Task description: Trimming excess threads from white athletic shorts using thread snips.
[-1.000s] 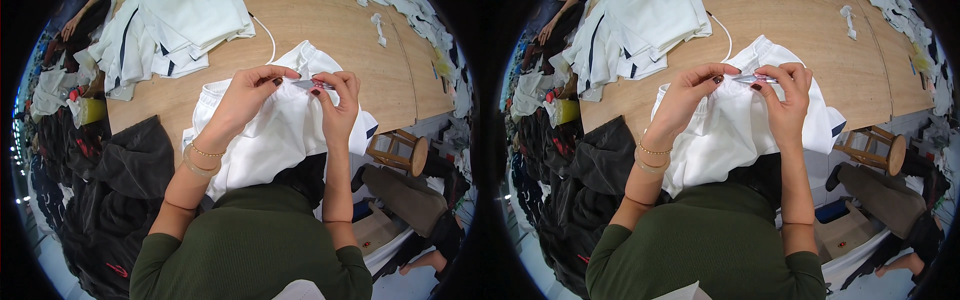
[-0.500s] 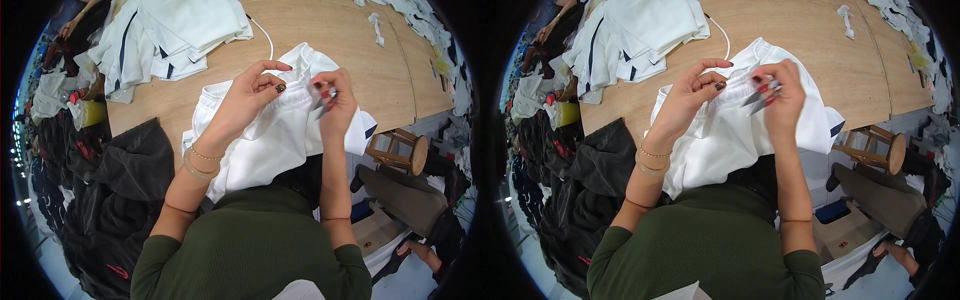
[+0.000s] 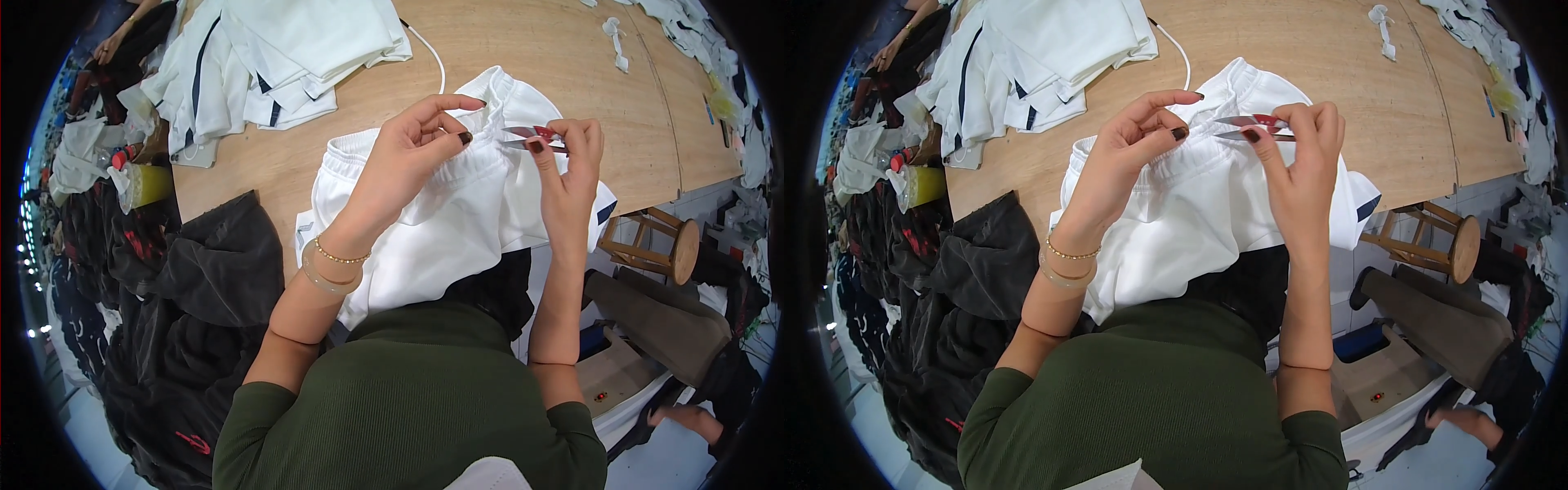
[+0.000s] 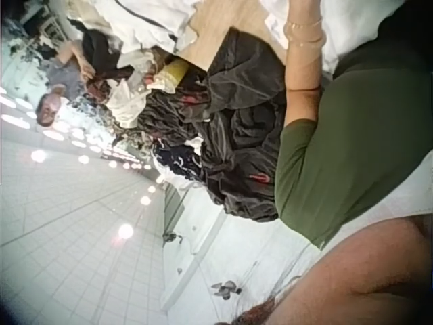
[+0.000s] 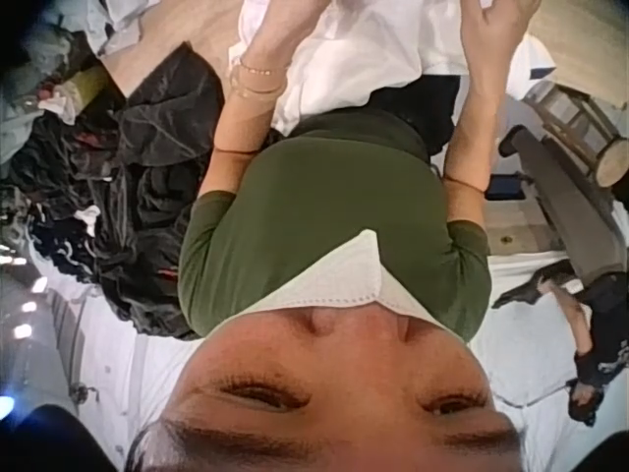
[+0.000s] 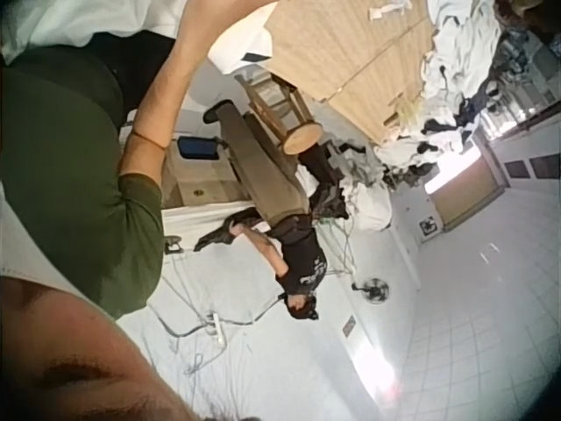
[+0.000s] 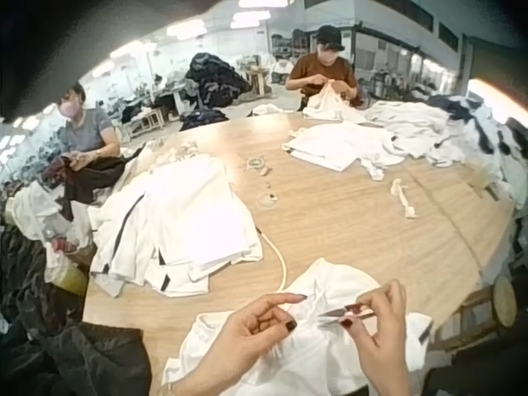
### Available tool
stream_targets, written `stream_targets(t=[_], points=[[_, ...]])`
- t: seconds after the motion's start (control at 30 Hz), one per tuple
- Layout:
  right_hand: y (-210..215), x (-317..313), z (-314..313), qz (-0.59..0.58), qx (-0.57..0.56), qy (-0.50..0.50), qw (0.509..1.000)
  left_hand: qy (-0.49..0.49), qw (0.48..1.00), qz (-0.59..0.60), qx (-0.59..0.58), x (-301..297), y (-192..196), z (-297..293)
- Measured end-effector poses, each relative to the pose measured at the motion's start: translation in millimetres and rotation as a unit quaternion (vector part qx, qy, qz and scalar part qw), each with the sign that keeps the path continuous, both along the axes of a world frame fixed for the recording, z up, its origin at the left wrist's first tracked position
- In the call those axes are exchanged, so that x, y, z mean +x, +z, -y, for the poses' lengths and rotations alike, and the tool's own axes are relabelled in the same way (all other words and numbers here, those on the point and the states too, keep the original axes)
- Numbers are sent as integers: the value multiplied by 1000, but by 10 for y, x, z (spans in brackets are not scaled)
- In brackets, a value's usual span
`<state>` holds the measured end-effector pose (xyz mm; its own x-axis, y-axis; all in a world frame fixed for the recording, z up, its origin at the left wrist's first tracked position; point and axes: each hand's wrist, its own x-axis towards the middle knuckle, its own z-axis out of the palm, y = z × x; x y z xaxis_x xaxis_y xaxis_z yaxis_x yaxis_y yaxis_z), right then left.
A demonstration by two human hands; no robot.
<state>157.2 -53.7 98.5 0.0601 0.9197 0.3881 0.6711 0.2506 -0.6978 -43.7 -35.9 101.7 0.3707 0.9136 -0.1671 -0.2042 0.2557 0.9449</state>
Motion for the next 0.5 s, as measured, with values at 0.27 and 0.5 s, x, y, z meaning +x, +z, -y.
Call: stream_targets(t=[0.27,0.5], points=[[-58,-106,-54,53,45,6,998,-4,1000,18,-2,-4,34,35],[0,-114,-46,78,47,2,996,-5,1000,25,-2,-14,29,31]])
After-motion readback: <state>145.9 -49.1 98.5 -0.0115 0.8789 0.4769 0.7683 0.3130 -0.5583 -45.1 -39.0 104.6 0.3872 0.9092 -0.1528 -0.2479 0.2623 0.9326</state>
